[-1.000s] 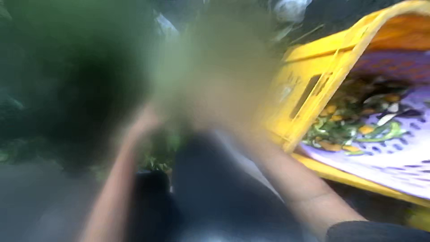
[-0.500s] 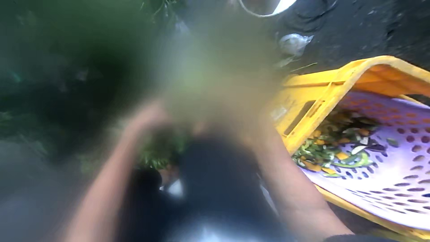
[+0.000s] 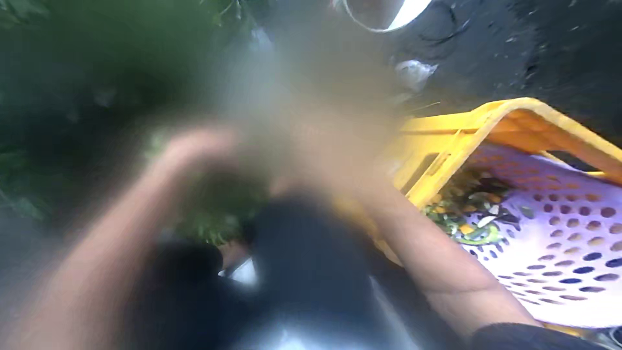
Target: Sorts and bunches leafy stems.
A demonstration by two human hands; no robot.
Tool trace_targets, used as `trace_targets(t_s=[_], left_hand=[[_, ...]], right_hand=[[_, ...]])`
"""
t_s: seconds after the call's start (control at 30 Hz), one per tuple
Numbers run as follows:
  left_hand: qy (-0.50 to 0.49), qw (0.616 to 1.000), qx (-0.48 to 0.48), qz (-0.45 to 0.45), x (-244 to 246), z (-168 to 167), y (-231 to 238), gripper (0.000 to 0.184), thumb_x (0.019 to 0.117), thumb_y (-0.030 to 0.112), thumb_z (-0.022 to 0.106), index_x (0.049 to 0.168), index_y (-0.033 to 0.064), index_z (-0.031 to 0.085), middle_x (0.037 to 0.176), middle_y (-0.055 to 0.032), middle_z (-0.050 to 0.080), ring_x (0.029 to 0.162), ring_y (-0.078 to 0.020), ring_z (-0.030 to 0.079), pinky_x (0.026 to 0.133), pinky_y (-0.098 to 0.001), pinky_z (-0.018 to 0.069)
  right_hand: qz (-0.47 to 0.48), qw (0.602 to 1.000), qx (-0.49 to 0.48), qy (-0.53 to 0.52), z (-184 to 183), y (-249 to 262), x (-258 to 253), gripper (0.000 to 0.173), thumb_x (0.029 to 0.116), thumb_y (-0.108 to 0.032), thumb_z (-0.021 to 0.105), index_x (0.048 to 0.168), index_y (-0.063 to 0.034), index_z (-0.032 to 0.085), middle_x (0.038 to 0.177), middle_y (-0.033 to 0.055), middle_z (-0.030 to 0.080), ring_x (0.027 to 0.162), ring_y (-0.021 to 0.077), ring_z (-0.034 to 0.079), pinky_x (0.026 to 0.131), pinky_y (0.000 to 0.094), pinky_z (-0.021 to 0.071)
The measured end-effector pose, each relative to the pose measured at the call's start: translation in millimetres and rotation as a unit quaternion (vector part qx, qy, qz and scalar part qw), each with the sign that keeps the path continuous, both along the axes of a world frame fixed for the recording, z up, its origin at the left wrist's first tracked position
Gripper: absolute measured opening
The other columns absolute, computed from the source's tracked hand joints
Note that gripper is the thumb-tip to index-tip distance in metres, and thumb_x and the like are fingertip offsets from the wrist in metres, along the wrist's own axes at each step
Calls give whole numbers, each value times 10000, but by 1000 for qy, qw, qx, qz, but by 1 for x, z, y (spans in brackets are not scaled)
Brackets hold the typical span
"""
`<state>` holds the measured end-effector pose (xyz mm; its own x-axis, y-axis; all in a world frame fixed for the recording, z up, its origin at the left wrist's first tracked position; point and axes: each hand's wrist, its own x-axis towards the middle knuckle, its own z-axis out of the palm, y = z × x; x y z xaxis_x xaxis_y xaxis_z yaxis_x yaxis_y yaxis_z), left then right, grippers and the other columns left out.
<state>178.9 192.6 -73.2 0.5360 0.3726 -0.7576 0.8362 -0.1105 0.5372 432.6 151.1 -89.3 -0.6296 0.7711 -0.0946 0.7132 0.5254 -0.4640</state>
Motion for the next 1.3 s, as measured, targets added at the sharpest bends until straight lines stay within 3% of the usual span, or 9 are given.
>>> trace_targets(t_s=[0.1,0.2,0.3,0.37,0.5,0.67,0.87,1.07,1.3], left_hand=[[8,973,188,-131,-3,-1,23,511,827,441,788,1313,374,644,1203,-2,677,1051,-257,672,809,-620,554],[7,902,411,-132,13,11,47,702,784,422,854,1419,392,557,1650,-103,312,1507,-460,256,1029,-895,140],[-47,849,526,6,25,0,43,454,902,340,728,1338,263,632,1563,-89,464,1458,-350,394,1130,-681,273],[-38,872,436,220,37,-30,7,274,1014,308,592,1200,143,704,1225,-60,675,1137,-222,646,967,-469,531],[-96,871,-111,469,60,-93,-65,687,1026,665,386,1317,98,643,1165,-119,735,1071,-273,700,912,-536,543],[-232,690,-245,640,105,-79,-66,534,970,650,543,1022,129,652,735,-22,627,575,-109,589,511,-264,517],[-385,555,-319,665,119,-69,-66,534,1042,584,428,1099,92,628,747,-64,646,612,-160,646,579,-309,583],[-409,662,-221,588,115,-84,-69,378,1037,405,570,1320,169,651,1149,-37,741,835,-109,710,667,-258,585],[-401,659,-174,612,113,-97,-37,348,1063,257,568,1376,105,579,966,-142,742,769,-227,733,675,-358,624]], right_hand=[[-22,990,-116,82,-61,15,11,687,762,-187,780,1417,-268,589,1005,92,742,864,296,723,672,610,554],[-135,891,-366,232,-93,2,19,406,929,-216,726,1314,-126,630,971,94,734,771,207,711,687,437,615],[-316,722,-525,321,-113,-26,18,275,1018,-230,636,1224,-49,610,775,32,658,553,85,558,500,244,496],[-384,633,-587,327,-111,-35,14,209,1064,-283,554,1195,-124,585,659,-46,530,443,14,395,402,168,364],[-337,533,-637,443,-113,-46,10,247,1099,-291,470,1235,-114,575,647,-12,517,403,17,384,368,156,359],[-296,592,-570,487,-81,-44,-2,210,1069,-299,494,1074,-108,581,606,-13,491,403,38,397,391,183,391],[-360,683,-472,426,-54,-18,-9,356,1047,-336,432,1369,-185,421,690,-23,493,445,55,418,426,218,410],[-292,586,-583,481,-60,-32,4,381,1064,-376,258,1106,-172,576,647,8,546,450,66,471,410,199,412],[-480,836,-123,238,-72,-64,16,350,1062,-230,550,1304,18,598,1134,157,687,972,206,690,869,397,580]])
